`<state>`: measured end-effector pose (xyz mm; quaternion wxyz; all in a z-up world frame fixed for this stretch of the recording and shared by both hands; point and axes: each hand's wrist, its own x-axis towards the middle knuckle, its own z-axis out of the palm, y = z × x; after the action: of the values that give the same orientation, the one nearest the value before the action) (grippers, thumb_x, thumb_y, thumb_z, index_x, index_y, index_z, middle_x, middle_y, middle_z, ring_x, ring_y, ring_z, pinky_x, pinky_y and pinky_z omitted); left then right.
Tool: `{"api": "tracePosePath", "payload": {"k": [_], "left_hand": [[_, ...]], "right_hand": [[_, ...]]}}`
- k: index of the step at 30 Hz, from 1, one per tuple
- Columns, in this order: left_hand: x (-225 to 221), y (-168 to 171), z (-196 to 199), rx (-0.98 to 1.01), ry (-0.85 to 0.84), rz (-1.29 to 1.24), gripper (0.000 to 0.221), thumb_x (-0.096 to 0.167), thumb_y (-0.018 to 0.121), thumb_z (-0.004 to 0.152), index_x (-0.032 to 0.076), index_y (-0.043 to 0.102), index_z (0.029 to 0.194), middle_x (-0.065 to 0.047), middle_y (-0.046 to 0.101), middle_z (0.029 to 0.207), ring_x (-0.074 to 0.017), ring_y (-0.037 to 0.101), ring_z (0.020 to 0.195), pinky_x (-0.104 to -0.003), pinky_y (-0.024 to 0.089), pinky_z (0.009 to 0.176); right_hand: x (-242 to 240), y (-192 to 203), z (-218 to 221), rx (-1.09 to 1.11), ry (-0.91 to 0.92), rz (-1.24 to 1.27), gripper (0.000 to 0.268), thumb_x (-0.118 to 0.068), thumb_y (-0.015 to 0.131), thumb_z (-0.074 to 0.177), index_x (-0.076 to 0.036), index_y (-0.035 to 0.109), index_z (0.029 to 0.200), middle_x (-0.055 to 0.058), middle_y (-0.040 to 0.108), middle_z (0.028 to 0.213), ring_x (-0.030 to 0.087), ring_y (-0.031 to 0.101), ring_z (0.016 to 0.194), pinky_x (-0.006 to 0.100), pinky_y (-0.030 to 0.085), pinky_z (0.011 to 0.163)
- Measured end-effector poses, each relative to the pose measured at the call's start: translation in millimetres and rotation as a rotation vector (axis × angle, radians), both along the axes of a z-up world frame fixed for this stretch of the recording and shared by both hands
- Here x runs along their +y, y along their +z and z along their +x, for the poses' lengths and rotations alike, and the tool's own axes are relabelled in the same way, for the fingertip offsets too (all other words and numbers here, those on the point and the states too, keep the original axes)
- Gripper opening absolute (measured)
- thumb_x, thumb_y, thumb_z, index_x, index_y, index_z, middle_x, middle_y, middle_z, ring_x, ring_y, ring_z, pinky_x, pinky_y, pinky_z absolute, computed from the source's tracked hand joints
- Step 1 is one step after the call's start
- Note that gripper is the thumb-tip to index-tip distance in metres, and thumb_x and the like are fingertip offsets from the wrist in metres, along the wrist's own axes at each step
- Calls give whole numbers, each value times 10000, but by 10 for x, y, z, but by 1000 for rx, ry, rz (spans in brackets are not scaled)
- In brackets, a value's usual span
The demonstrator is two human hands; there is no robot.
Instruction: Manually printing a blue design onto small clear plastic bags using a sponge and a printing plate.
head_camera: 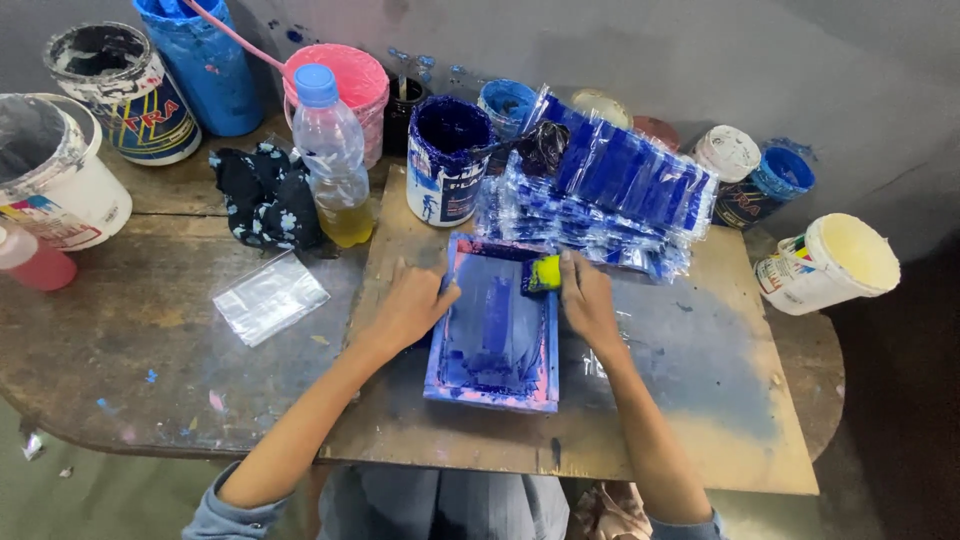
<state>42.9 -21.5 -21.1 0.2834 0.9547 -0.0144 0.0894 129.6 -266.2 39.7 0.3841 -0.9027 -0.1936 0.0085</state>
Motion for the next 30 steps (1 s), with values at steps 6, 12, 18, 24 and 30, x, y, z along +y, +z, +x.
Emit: {"api": "tracePosePath", "payload": {"k": [6, 12, 18, 24, 30], "left_hand": [[-26, 248, -103, 93, -29, -86, 474, 254, 501, 1063, -173, 577, 1253, -166, 662, 599, -297, 685, 619, -719, 204, 1138], [-55, 276, -139, 115, -10, -73, 468, 268, 532, 1050, -146, 589, 1261, -193, 683, 649, -331, 704, 689, -708, 198, 1162], [-97, 299, -161, 144, 8, -27, 519, 269, 522, 1043, -158, 540, 1337, -216, 707, 697, -376, 729, 788, -669, 233, 1172], [-94, 206, -137, 122, 9, 1, 526, 287, 509, 1038, -144, 545, 1338, -194, 696, 666, -367, 733, 780, -658, 253, 1170], [-75, 111, -127, 48, 27, -67, 465, 283, 529, 1009, -126, 642, 1201, -195, 657, 599, -362, 707, 716, -663, 205, 1173]], "right_hand": [[-34, -93, 41, -6, 7, -32, 556, -435, 348, 1106, -15, 691, 1226, 302, 725, 994, 498, 676, 1014, 563, 495, 876], [-39, -157, 49, -31, 6, -85, 556, -419, 363, 1109, 25, 671, 1243, 317, 725, 1007, 482, 691, 1019, 553, 508, 896], [-20, -109, 36, -5, 19, -56, 574, -399, 376, 1112, 81, 650, 1265, 339, 715, 1049, 497, 682, 1044, 541, 518, 920], [-1, -74, -12, -6, 26, -88, 510, -364, 406, 1111, 48, 660, 1272, 322, 723, 1024, 470, 692, 1036, 529, 538, 887], [-23, -101, -23, -33, -2, -117, 499, -402, 477, 1081, 21, 684, 1247, 259, 747, 914, 432, 734, 912, 489, 561, 803]]}}
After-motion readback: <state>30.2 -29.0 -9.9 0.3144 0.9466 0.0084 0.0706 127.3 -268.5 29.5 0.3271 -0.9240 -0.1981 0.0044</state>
